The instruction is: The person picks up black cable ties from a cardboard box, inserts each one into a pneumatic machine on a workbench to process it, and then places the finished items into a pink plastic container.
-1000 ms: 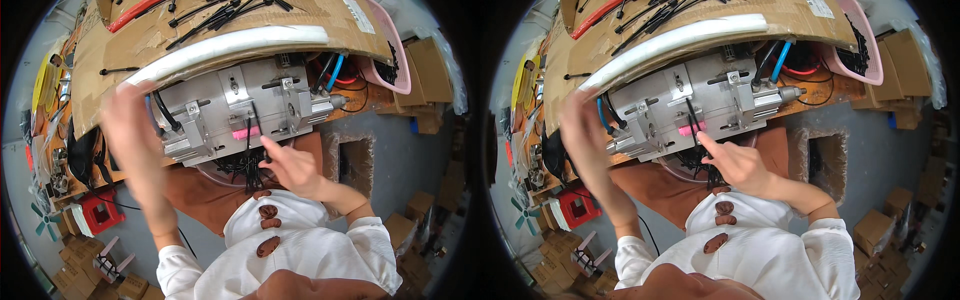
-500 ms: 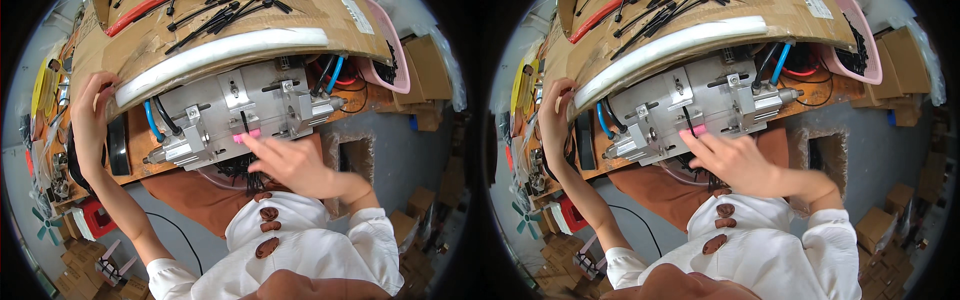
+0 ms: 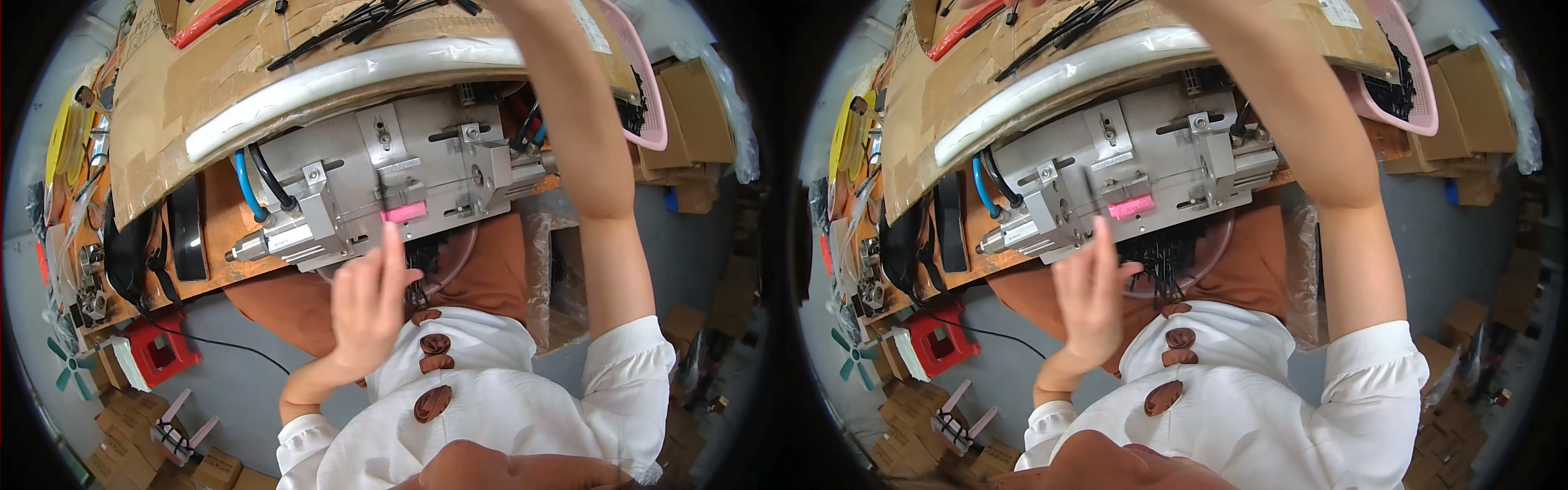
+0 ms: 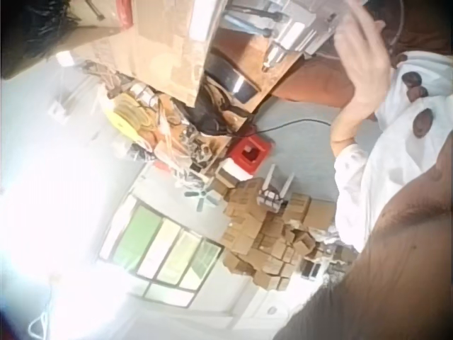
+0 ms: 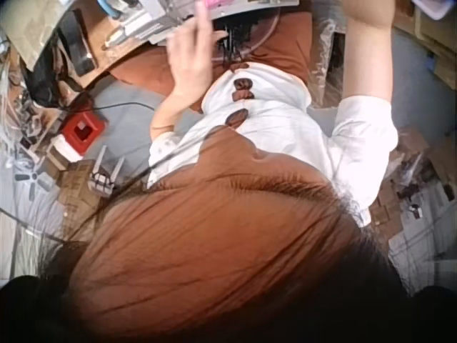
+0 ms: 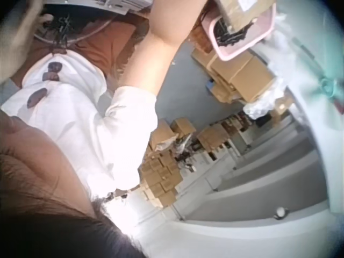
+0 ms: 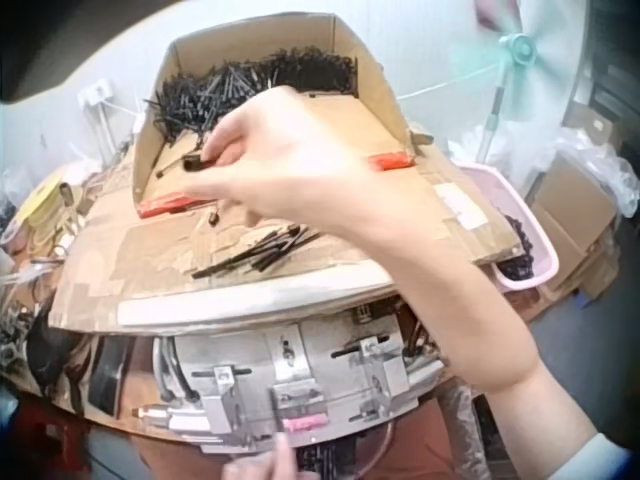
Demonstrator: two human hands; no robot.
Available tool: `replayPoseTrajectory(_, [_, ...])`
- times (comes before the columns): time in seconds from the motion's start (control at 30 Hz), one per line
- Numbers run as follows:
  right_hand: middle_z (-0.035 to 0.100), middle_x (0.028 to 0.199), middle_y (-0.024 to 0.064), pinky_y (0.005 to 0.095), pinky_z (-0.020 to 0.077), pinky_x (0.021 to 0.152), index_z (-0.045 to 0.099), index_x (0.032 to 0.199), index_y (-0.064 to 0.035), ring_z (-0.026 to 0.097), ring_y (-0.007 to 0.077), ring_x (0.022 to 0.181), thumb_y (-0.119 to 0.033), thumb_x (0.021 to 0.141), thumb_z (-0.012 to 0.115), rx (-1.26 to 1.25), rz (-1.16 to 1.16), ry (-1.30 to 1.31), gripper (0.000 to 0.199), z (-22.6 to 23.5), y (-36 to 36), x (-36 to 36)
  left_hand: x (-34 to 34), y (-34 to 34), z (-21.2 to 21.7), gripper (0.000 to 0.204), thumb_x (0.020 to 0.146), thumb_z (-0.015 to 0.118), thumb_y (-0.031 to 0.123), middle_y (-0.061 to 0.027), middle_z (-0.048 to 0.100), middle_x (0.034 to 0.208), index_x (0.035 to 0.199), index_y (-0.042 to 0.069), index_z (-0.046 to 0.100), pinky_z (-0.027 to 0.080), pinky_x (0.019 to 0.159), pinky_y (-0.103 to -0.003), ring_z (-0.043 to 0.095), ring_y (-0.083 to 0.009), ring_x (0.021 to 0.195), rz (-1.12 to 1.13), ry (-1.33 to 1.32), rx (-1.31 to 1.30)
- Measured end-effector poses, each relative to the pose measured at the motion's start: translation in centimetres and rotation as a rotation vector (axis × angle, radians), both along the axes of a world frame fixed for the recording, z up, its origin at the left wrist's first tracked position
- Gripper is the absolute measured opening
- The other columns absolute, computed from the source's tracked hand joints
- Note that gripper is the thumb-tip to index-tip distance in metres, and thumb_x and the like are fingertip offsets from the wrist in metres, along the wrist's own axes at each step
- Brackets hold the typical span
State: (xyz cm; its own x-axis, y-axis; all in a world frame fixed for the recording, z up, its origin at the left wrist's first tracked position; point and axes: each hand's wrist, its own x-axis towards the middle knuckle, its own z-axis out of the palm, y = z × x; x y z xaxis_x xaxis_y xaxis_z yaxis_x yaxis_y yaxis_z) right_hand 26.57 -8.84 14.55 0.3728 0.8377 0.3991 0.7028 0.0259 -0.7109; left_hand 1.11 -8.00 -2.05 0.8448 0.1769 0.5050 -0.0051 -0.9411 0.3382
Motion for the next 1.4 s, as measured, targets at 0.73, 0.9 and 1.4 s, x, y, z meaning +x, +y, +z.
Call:
replayPoseTrajectory(0.73, [0.063, 0.078, 0.0110, 0.0312, 0.0474, 0.051, 0.053, 0.124, 0.0090, 0.061, 0.0205, 0.060, 0.007, 0.069, 0.072, 0.023, -0.243, -0.210, 0.059, -18.3, -14.1, -14.9, 0.0, -2.3, -0.2, 0.077, 0.068, 0.075, 0.000, -0.0109, 0.053, 0.101, 0.138, 0.001, 0.043, 0.042, 0.076, -0.037, 0.047, -0.0270, 0.089, 0.166, 0.126, -0.100])
replayPoseTrajectory(0.9, [0.061, 0.079, 0.0079, 0.0292, 0.0469, 0.050, 0.046, 0.132, 0.0071, 0.057, 0.0151, 0.059, -0.002, 0.072, 0.067, -0.084, -0.212, -0.264, 0.064, -19.7, -12.9, -15.6, -0.2, -1.6, -0.4, 0.075, 0.070, 0.074, -0.002, -0.0098, 0.053, 0.099, 0.138, 0.001, 0.044, 0.041, 0.073, -0.035, 0.045, -0.0250, 0.085, 0.202, 0.120, -0.110])
replayPoseTrajectory(1.4, [0.059, 0.074, 0.0063, 0.0301, 0.0476, 0.049, 0.061, 0.112, 0.0010, 0.062, 0.0185, 0.061, -0.002, 0.073, 0.065, -0.032, -0.234, -0.661, 0.039, -10.9, -10.0, -7.4, 9.5, 11.3, 7.2, 0.036, 0.081, 0.062, -0.002, -0.0126, 0.054, 0.098, 0.116, 0.007, 0.059, 0.041, 0.081, -0.039, 0.050, -0.0312, 0.090, 0.150, -0.116, 0.120])
